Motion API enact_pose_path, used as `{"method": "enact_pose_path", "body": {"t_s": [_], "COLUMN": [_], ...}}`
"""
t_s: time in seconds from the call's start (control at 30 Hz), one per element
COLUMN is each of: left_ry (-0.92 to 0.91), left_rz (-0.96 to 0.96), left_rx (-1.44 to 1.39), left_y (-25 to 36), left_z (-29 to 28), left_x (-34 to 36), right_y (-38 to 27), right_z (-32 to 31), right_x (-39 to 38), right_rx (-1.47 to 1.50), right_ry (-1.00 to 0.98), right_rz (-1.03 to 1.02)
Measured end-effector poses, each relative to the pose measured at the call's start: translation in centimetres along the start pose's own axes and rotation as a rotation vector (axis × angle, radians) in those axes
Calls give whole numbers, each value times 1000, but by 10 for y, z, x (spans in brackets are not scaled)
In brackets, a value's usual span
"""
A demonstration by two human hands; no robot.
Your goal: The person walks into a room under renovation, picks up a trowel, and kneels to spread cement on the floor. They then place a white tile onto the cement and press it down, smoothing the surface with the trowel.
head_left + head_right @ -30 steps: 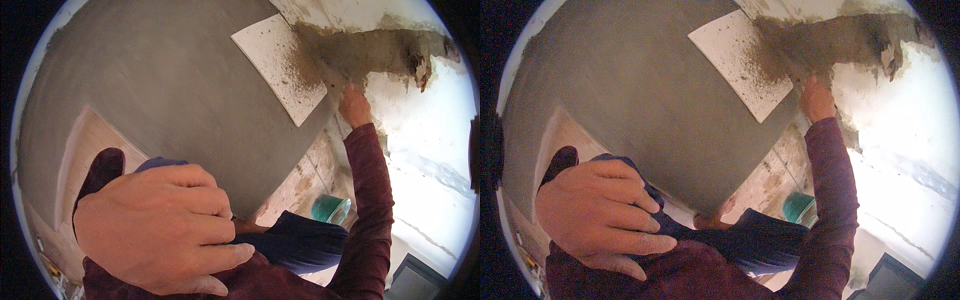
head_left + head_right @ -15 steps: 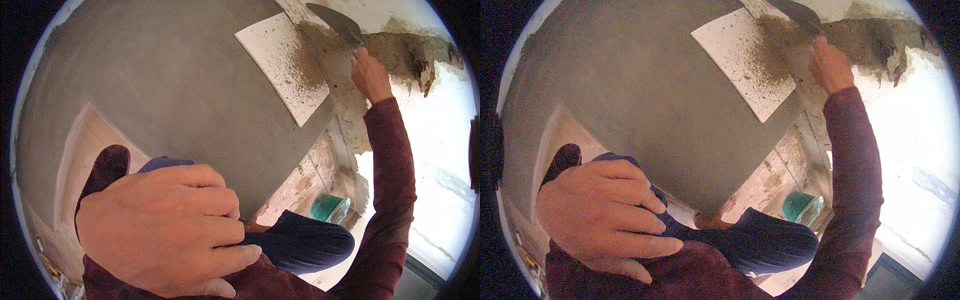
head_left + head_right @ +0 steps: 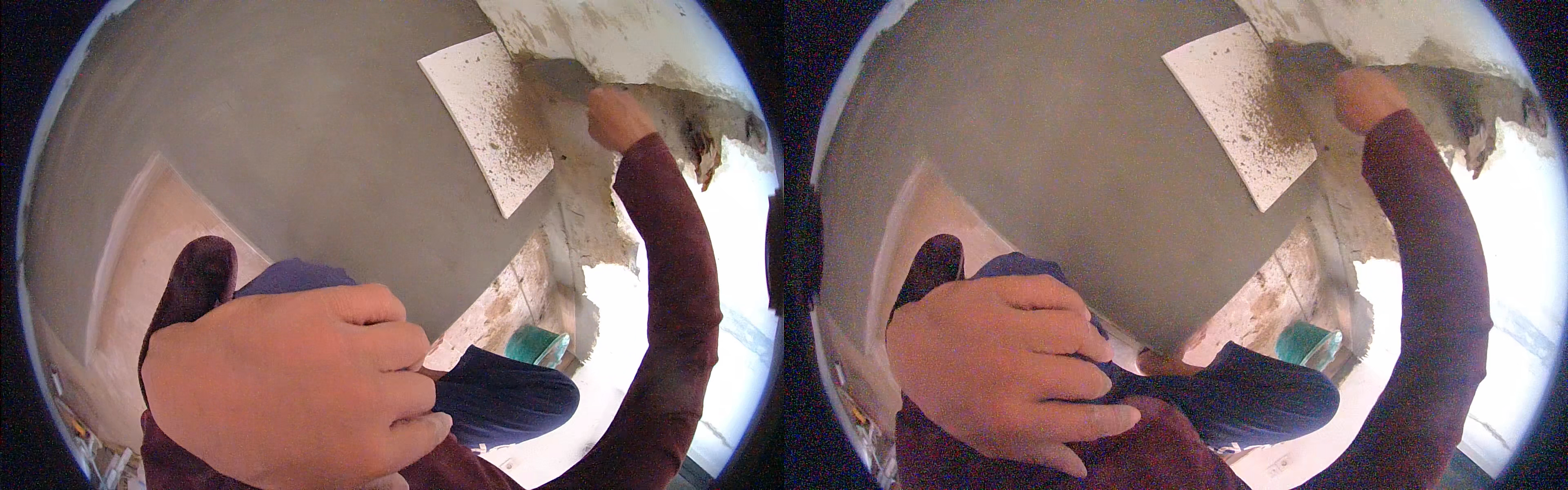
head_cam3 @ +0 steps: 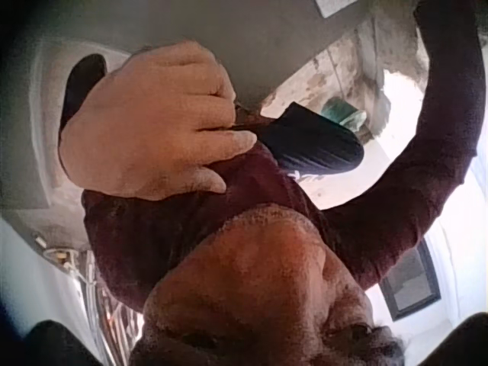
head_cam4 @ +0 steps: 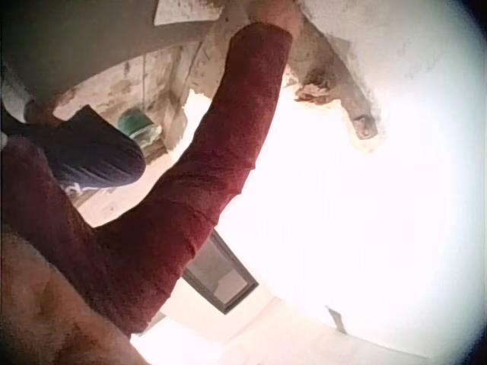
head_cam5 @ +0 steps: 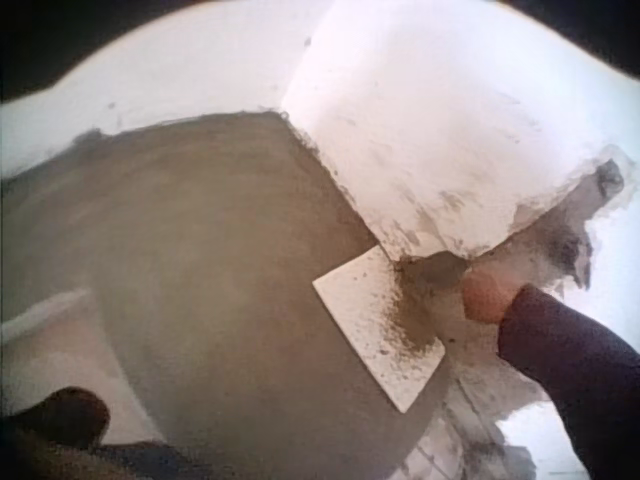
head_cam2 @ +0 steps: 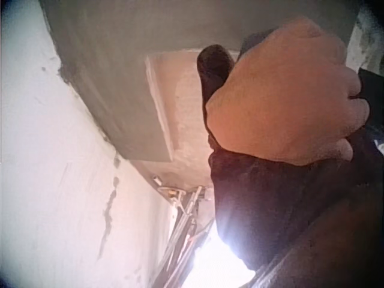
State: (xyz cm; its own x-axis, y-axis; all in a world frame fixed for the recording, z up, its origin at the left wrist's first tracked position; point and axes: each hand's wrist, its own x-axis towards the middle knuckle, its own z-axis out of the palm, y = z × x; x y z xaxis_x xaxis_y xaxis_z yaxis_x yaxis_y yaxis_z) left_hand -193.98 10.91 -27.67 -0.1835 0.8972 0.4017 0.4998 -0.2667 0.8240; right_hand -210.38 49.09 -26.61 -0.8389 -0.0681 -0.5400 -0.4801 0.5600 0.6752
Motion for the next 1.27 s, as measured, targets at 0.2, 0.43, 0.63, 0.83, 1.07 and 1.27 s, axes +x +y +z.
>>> {"method": "enact_pose_path", "body": {"t_s": [0.2,0.43,0.63,0.83,1.07,1.27], "left_ry": [11,8,19,27,36,-44], "left_rz": [-5,14,10,3,-14,-18], "left_rx": [-12,-4,13,25,30,37], "left_y": [-1,-3,0,3,9,12], "left_z": [-4,-4,-5,-4,-5,-6], "left_x": [-5,-9,-11,-15,-13,1], "right_y": [2,1,11,24,8,2], "right_z": [-12,-21,-17,17,71,111], "right_x": [-7,-4,1,-18,-89,-106], "right_rx": [-29,-122,-72,27,79,106], "right_ry": [38,112,135,144,98,80], "right_rz": [-47,31,4,-16,210,219]}}
